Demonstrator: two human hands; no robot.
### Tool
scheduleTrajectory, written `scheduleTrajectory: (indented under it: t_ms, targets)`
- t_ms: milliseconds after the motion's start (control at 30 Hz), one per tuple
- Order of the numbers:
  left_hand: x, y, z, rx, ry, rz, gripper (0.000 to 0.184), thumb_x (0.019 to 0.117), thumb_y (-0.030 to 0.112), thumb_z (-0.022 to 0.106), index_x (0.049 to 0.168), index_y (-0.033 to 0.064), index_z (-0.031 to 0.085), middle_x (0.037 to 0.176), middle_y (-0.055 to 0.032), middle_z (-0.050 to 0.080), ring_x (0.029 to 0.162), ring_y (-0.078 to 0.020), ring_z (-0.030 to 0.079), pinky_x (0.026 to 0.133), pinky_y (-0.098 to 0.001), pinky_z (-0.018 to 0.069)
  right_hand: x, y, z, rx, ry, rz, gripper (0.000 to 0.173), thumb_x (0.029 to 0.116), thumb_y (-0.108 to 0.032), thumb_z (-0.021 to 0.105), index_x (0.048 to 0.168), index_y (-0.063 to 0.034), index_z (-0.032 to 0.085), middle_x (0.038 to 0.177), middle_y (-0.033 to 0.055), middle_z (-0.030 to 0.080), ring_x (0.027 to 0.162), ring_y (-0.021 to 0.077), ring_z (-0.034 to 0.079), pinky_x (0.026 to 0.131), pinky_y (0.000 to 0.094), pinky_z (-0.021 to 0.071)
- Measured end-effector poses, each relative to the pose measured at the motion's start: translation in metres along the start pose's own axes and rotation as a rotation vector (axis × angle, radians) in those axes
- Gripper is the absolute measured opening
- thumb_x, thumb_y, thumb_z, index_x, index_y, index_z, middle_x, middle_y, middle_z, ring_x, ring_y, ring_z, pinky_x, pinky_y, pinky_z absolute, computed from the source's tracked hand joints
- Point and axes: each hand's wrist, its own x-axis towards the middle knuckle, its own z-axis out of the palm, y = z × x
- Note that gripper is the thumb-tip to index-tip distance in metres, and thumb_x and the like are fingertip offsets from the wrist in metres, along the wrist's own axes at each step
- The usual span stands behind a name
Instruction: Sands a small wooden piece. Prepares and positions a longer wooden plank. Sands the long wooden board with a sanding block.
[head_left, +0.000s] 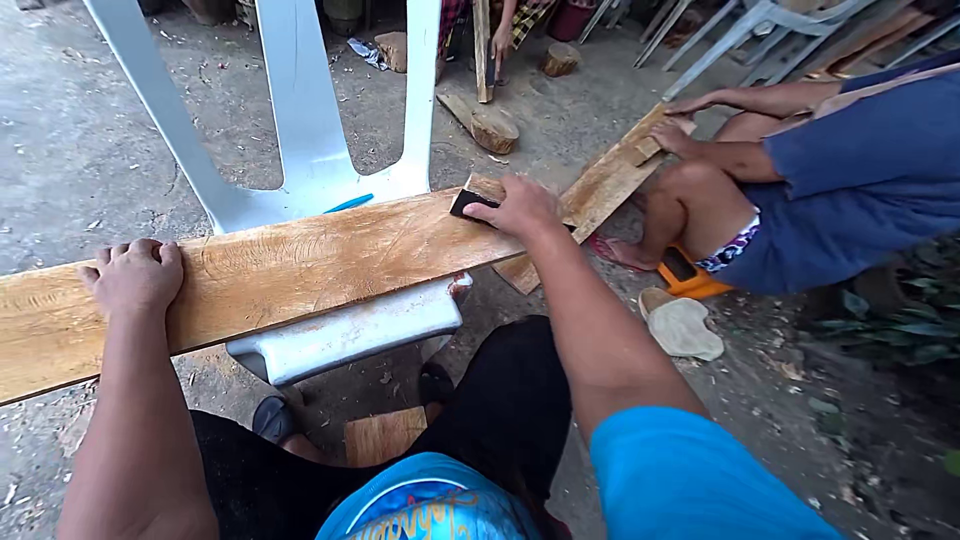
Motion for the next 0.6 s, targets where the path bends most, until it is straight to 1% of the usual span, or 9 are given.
scheduleTrajectory:
  t_ms: [67,100,167,267,333,400,467,533,600]
  targets:
    - [0.001,0.002,0.0,-0.001,-0.007,-0.006,0.054,0.1097,0.039,0.034,0.128,-0.0044,0.062,0.141,-0.0337,0.054,0.144,-0.0523,0.036,0.113,-0.0772,0.0167,-0.003,-0.037,0.004,0.008,0.015,-0.083,0.093,0.0825,-0.08,0.063,0.134,-0.0028,0.062,0.134,0.0245,0.063,0.127,0.0437,0.059,0.108,0.0691,0.0374]
    - [0.001,0.002,0.0,0.0,-0.007,-0.007,0.054,0.1097,0.038,0.034,0.128,-0.0045,0.062,0.141,-0.0337,0.054,0.144,-0.0522,0.036,0.112,-0.0774,0.0169,-0.006,-0.065,0.007,0.015,0.027,-0.163,0.092,0.0818,-0.079,0.064,0.133,-0.0022,0.063,0.132,0.0246,0.064,0.126,0.0434,0.059,0.108,0.0685,0.0377]
    - [0.002,-0.002,0.001,0.006,-0.004,0.002,0.054,0.1096,0.039,0.034,0.127,-0.0037,0.062,0.14,-0.0331,0.055,0.143,-0.0521,0.037,0.112,-0.0779,0.0177,-0.018,-0.131,0.019,0.046,0.046,-0.341,0.091,0.0795,-0.08,0.066,0.128,-0.0031,0.066,0.123,0.0232,0.068,0.12,0.0423,0.063,0.105,0.0665,0.0412]
    - [0.003,-0.009,0.006,-0.001,0.014,0.025,0.053,0.1093,0.039,0.035,0.127,-0.0021,0.064,0.14,-0.0316,0.055,0.143,-0.0524,0.037,0.111,-0.0785,0.0197,-0.038,-0.225,0.033,0.088,0.033,-0.571,0.088,0.078,-0.082,0.065,0.128,-0.0091,0.068,0.118,0.0172,0.071,0.115,0.0373,0.065,0.102,0.0621,0.045]
    - [0.004,-0.012,0.007,0.004,0.016,0.023,0.054,0.1092,0.041,0.035,0.128,-0.0005,0.064,0.141,-0.0307,0.055,0.142,-0.0517,0.038,0.111,-0.0778,0.0209,-0.041,-0.257,0.033,0.075,-0.011,-0.676,0.084,0.0803,-0.081,0.064,0.13,-0.0133,0.066,0.119,0.0126,0.071,0.113,0.0321,0.065,0.101,0.0572,0.045]
    - [0.01,-0.021,0.01,0.004,0.009,0.018,0.056,0.1088,0.045,0.034,0.129,0.0015,0.064,0.142,-0.0302,0.054,0.142,-0.0508,0.039,0.111,-0.0776,0.0214,-0.041,-0.258,0.025,0.064,-0.071,-0.718,0.08,0.0828,-0.078,0.064,0.132,-0.0153,0.065,0.121,0.0111,0.069,0.115,0.0301,0.064,0.1,0.055,0.0441]
    - [0.019,-0.037,0.02,-0.008,0.04,0.022,0.06,0.1061,0.05,0.033,0.128,0.0045,0.065,0.139,-0.0283,0.057,0.14,-0.05,0.042,0.109,-0.0772,0.0233,-0.035,-0.235,0.017,0.056,-0.099,-0.713,0.077,0.0853,-0.074,0.065,0.134,-0.0145,0.064,0.123,0.0127,0.069,0.117,0.0314,0.063,0.101,0.0549,0.0434]
    - [0.024,-0.046,0.026,-0.01,0.045,0.011,0.063,0.1043,0.055,0.032,0.129,0.0069,0.065,0.138,-0.0265,0.059,0.138,-0.0494,0.044,0.109,-0.0769,0.0252,-0.018,-0.192,0.013,0.033,-0.078,-0.638,0.078,0.0868,-0.073,0.064,0.135,-0.0118,0.063,0.124,0.016,0.068,0.118,0.0349,0.063,0.102,0.0576,0.044]
    - [0.02,-0.041,0.023,-0.008,0.027,-0.005,0.064,0.1051,0.054,0.031,0.13,0.0055,0.064,0.138,-0.0274,0.058,0.138,-0.0496,0.045,0.109,-0.0766,0.0264,0.006,-0.134,0.011,0.014,-0.035,-0.491,0.081,0.0862,-0.075,0.063,0.135,-0.0096,0.063,0.125,0.0186,0.068,0.121,0.0377,0.063,0.103,0.0606,0.0438]
